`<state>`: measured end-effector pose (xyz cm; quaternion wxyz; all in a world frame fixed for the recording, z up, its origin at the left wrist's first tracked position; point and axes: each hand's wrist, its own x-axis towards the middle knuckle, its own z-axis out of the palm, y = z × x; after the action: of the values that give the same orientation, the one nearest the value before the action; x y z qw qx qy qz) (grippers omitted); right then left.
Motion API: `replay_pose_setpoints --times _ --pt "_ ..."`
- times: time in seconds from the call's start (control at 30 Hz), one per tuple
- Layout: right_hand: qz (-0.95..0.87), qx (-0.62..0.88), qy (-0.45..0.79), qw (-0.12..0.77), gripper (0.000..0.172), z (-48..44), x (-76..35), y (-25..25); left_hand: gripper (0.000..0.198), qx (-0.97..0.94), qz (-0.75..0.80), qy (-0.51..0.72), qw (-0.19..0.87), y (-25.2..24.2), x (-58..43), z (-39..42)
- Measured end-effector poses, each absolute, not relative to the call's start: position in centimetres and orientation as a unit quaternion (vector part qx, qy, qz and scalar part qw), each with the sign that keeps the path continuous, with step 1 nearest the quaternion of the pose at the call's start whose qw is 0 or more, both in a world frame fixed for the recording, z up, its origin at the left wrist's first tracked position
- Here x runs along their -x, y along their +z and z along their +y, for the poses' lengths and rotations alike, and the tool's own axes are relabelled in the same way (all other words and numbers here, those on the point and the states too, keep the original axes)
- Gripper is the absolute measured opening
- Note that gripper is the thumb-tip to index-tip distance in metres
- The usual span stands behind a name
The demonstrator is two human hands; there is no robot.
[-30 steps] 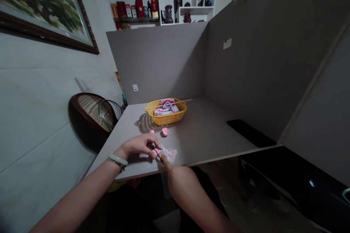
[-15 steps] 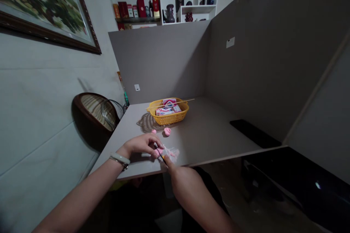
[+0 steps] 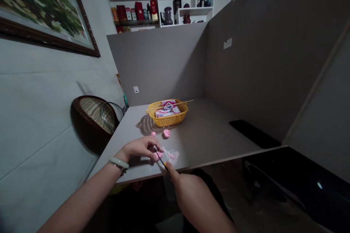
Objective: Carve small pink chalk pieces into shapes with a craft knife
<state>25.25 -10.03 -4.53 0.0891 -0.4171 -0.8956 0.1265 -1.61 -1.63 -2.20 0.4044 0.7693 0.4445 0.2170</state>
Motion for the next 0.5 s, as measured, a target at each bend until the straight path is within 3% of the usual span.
replay_pose_setpoints --times 0.5 --pt "-0.885 0.439 0.147 0.055 0.075 -10.5 -25.7 -3.4 0.043 -0.767 0.451 0.226 0.397 -2.1 1.8 -1.5"
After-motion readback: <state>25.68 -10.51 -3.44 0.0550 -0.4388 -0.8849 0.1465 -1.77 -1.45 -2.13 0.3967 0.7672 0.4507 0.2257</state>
